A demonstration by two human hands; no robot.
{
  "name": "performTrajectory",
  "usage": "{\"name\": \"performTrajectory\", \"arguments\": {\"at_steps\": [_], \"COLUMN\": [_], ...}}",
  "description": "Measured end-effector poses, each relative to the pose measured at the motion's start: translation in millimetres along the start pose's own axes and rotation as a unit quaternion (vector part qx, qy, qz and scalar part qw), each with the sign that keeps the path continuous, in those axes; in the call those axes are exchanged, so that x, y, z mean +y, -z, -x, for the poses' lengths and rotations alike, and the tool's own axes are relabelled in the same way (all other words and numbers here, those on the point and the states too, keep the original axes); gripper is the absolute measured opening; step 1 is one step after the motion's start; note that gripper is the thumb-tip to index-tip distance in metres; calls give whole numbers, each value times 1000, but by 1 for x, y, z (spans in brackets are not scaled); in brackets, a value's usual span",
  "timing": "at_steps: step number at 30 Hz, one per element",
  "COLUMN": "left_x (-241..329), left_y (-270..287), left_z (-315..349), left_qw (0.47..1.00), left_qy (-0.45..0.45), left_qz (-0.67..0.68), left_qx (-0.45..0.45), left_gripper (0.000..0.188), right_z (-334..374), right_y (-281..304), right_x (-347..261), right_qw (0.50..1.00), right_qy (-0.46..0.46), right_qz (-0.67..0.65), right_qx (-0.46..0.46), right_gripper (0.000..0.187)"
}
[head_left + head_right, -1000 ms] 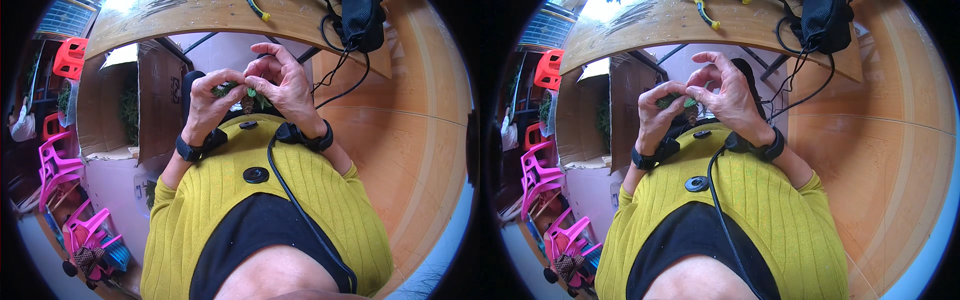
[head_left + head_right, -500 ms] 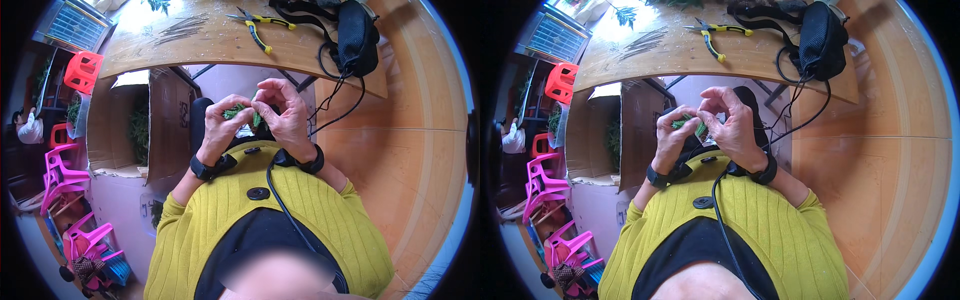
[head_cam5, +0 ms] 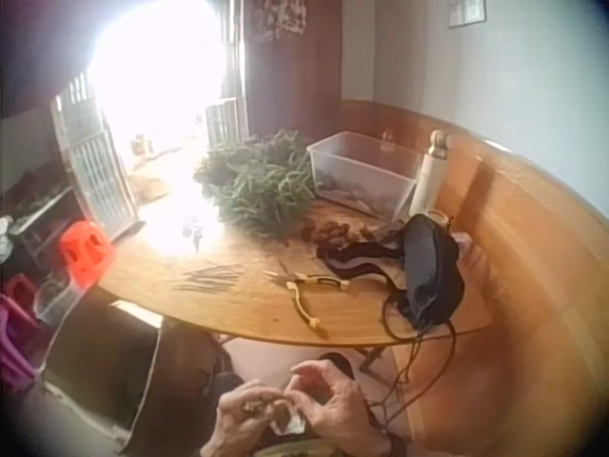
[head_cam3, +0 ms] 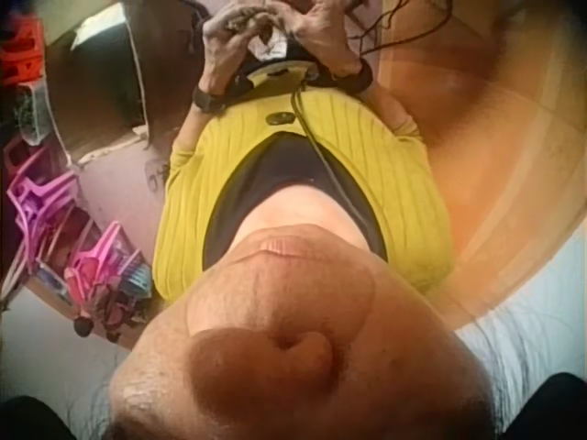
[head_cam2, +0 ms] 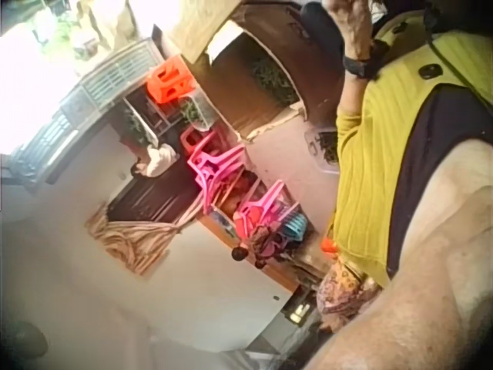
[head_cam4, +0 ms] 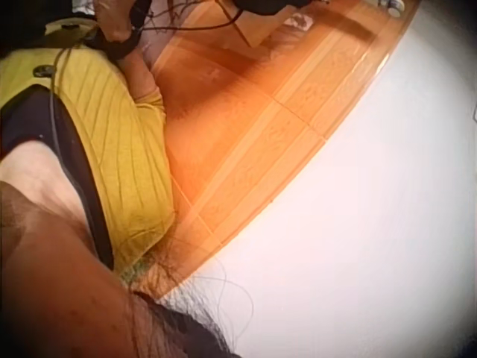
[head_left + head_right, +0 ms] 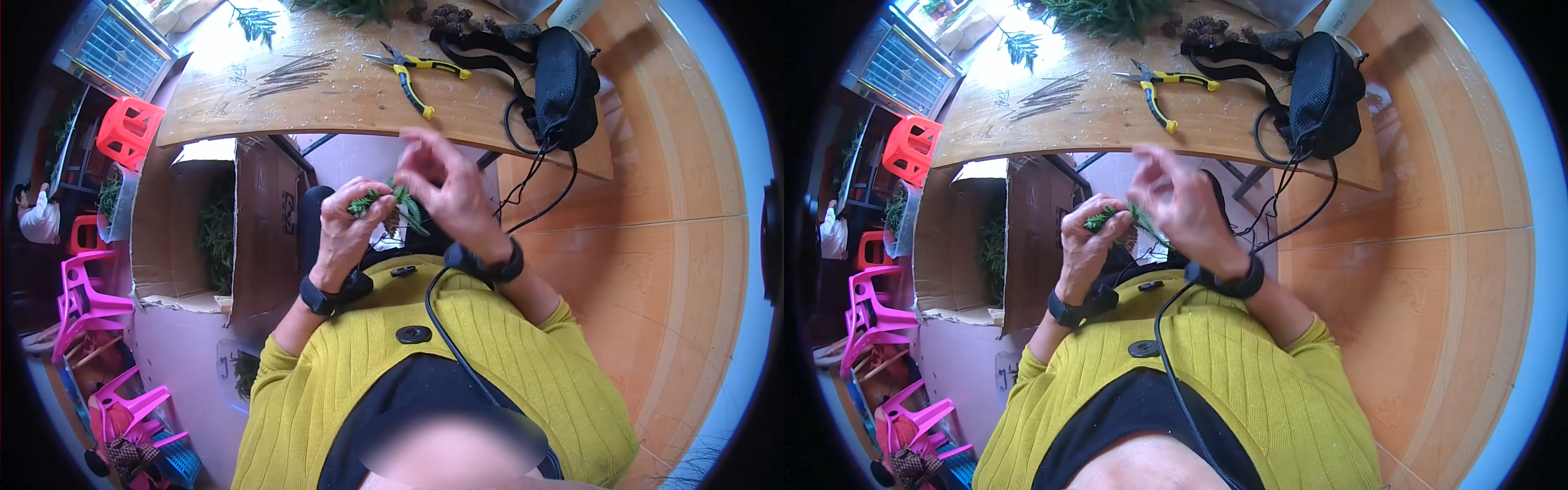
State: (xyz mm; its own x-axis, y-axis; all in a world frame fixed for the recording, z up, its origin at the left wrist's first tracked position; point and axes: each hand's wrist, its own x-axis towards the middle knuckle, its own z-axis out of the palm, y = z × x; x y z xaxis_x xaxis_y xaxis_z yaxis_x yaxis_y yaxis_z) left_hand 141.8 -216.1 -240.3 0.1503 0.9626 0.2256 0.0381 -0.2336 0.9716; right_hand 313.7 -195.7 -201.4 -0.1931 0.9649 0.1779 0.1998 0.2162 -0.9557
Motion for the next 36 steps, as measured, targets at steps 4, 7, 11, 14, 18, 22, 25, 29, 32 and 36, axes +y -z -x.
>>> {"name": "performTrajectory", "arguments": {"at_steps": [4,7,11,14,18,22,25,29,32,36], "left_x": [18,8,-2,-3,-5,0,5,6,2,0], "left_y": [14,18,26,29,24,19,13,11,10,9], "left_z": [3,5,24,37,32,24,23,26,32,34], "left_qw": [997,1000,998,999,1000,1000,1000,999,999,997], "left_qy": [37,-20,38,34,25,15,17,33,39,73], "left_qz": [60,-10,47,27,4,8,8,-7,-32,-16], "left_qx": [22,-5,28,31,15,-5,-9,3,13,16], "left_gripper": [8,3,7,10,11,11,11,11,11,10], "right_z": [-63,-110,-105,-97,-110,-116,-117,-117,-121,-128], "right_y": [27,40,38,32,28,22,24,26,29,39], "right_x": [0,34,34,30,46,45,48,53,56,53], "right_qw": [916,830,817,819,819,815,817,820,814,857], "right_qy": [214,100,22,32,36,23,15,22,50,4], "right_qz": [329,545,577,573,572,578,576,571,579,515], "right_qx": [82,61,-1,1,18,29,29,15,13,22], "right_gripper": [54,73,73,66,57,53,52,50,46,50]}}
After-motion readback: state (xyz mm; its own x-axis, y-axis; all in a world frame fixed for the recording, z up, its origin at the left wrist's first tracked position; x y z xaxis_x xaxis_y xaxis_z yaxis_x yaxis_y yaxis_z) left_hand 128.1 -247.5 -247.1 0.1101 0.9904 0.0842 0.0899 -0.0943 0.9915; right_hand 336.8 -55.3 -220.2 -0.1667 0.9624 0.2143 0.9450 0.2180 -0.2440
